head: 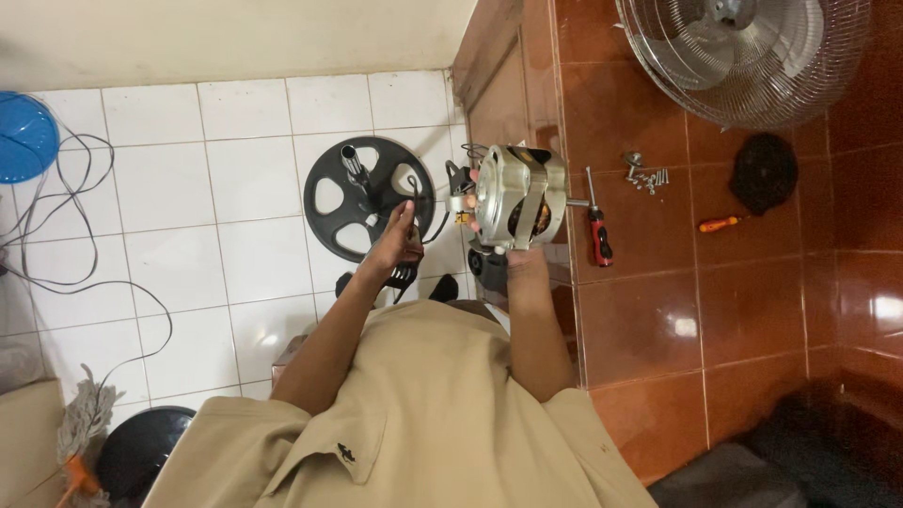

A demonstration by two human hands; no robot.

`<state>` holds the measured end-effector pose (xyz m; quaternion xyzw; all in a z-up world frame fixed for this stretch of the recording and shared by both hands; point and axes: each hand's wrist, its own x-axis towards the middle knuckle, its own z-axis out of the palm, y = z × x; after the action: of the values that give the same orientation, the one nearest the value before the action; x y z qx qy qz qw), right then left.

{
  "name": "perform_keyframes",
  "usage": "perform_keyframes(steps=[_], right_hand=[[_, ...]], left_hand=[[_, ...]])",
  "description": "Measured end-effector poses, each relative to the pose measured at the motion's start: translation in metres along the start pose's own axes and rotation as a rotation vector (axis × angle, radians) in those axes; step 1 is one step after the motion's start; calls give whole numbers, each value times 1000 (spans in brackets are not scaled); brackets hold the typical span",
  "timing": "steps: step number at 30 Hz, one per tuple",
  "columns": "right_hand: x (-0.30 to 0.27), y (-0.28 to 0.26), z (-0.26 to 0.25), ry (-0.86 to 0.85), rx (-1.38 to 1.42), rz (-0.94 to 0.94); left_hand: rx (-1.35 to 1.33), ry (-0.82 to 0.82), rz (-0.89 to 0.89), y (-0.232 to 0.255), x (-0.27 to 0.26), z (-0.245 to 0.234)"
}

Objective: The person assembles an electrical motor by hand, attaching a metal housing to the motor body and securing it with screws. They use a screwdriver to tighten the screws and place the assembled motor on a stool.

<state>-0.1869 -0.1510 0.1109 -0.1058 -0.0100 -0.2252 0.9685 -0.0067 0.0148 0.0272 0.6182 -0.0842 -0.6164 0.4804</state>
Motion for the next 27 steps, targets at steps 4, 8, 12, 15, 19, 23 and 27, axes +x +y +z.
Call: perform_keyframes(steps=[4, 8, 12, 15, 19, 23, 27], right_hand=[[2, 11, 2, -42, -13, -18], [5, 25, 14, 50, -67, -43], [12, 30, 26, 113, -85, -25], [11, 31, 23, 216, -174, -37], [11, 32, -9, 227, -321, -49], [10, 35, -61, 493, -265, -98], [-2, 38, -90, 556, -283, -54]], left_hand=[[-92, -121, 93, 11, 9, 5], [-270, -306, 125, 9, 11, 18], [-378, -402, 136, 3, 6, 25], [-348, -405, 192, 6, 9, 19], [-321, -393, 185, 8, 22, 10], [-448, -362, 203, 7, 32, -3], [-437, -166, 104, 12, 45, -14]])
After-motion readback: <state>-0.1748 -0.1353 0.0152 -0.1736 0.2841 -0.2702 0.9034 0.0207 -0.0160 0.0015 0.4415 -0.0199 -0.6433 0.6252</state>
